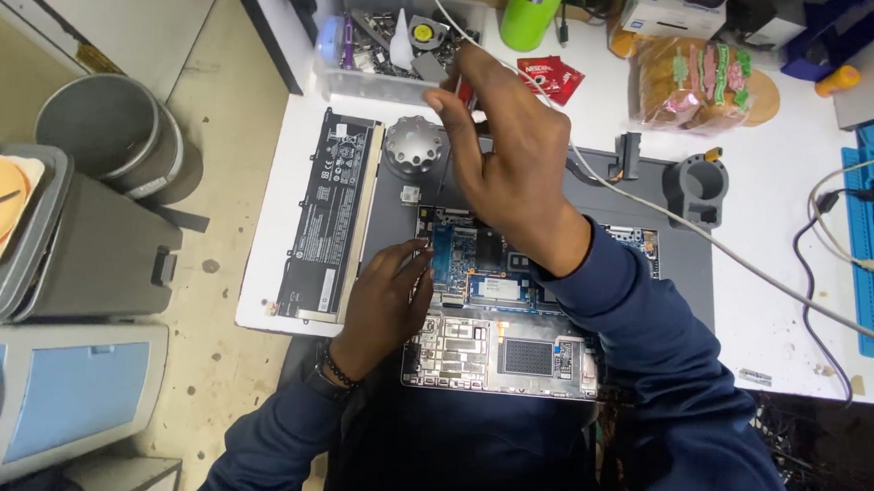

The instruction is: Repairing a laptop by disassembling internal components using a screwdriver

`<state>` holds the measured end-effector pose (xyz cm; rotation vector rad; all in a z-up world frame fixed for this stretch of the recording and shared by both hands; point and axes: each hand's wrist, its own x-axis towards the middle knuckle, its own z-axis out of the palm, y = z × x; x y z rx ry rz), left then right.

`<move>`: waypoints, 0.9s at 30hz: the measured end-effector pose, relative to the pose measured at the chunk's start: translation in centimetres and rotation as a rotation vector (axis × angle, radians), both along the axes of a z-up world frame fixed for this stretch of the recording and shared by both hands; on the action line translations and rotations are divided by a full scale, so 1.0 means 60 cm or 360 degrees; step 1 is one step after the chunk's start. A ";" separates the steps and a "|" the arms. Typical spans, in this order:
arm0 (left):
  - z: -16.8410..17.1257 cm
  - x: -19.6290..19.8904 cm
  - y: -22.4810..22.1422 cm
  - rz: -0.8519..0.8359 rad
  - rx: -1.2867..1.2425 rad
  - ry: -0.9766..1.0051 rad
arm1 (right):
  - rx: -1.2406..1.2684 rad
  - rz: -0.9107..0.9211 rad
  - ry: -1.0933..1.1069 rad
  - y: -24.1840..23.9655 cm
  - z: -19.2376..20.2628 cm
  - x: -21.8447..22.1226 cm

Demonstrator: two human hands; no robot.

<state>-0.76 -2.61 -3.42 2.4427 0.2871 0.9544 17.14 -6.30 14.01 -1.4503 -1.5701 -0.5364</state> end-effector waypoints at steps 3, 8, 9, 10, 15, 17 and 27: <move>-0.003 0.000 -0.001 0.0022 -0.0019 -0.0010 | 0.0033 -0.0114 0.0003 -0.010 -0.014 0.002; 0.011 0.004 0.002 0.0045 -0.0063 -0.0006 | -0.0019 0.0091 0.0177 -0.013 -0.009 -0.005; 0.022 0.000 -0.004 0.0043 -0.0064 -0.0003 | -0.0019 0.0089 0.0180 -0.013 -0.016 -0.007; 0.035 0.001 -0.001 0.0123 -0.0043 0.0134 | -0.0037 0.0107 0.0184 -0.008 -0.019 -0.005; 0.115 -0.003 0.016 0.0166 0.0031 0.0254 | -0.0085 0.0247 0.0154 0.015 -0.005 0.027; 0.144 0.001 0.024 0.0152 -0.0003 0.0295 | -0.0138 0.0404 0.0290 0.010 0.012 0.039; 0.181 0.096 0.076 -0.0192 -0.0411 -0.0129 | -0.0266 0.0572 0.0326 -0.001 0.023 0.061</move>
